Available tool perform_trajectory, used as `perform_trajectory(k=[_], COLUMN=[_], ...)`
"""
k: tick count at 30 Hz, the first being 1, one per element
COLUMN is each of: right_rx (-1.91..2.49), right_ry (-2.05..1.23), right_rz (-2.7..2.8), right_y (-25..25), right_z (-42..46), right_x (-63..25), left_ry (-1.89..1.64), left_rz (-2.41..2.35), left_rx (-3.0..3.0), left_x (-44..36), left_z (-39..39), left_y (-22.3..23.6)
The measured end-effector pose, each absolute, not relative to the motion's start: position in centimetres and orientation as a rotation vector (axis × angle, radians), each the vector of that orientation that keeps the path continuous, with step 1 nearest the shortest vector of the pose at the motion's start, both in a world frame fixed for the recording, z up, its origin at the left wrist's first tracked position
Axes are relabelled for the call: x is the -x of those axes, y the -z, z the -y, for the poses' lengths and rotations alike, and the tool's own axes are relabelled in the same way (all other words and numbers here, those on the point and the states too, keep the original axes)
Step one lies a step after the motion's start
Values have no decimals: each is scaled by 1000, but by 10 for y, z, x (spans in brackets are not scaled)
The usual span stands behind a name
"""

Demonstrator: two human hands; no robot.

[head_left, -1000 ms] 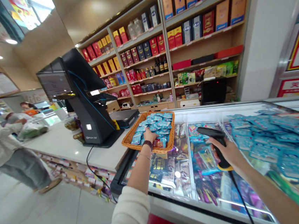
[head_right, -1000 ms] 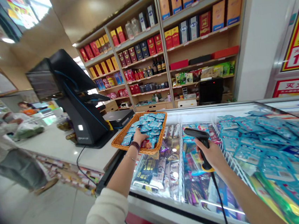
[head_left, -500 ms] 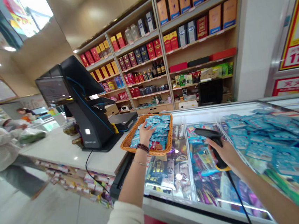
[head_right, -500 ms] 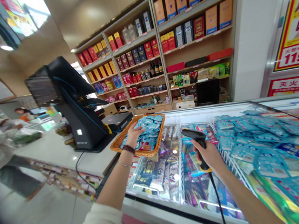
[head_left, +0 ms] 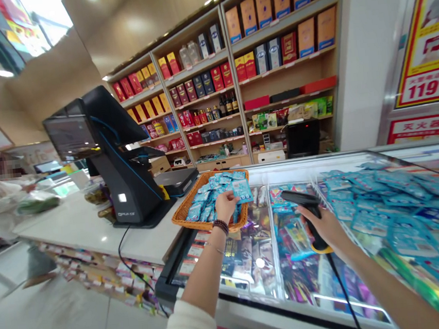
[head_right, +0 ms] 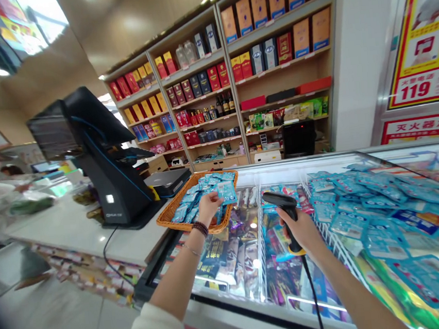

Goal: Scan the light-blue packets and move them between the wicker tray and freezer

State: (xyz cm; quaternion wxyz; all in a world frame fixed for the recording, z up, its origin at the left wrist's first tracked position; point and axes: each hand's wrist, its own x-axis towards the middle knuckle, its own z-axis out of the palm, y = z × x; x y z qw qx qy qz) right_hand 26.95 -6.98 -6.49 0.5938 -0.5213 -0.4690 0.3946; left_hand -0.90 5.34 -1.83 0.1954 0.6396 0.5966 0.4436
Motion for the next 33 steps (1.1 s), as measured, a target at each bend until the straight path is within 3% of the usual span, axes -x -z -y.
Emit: perform_trajectory(k=[3,7,12,18,33], right_rx=[1214,1186,1192,1305,1379], right_ry=[-896,-875,-830,-772,-678], right_rz=[1093,1072,1076,1197,1286], right_y=[59,48,43,46,44], right_z=[74,81,86,87,94], right_x=[-270,-274,-279,-286,-275], left_ry=[-1397,-1351,-1331,-1322,-1356], left_rz=[-1439,-1245,-1369,-1421,-1330], left_rx=[-1747,-1791,-1760,-1619,-1611], left_x=[-19,-77,-126,-121,-115], left_z=[-43,-29,-23,-36,-41], left_y=[13,23,60,85,93])
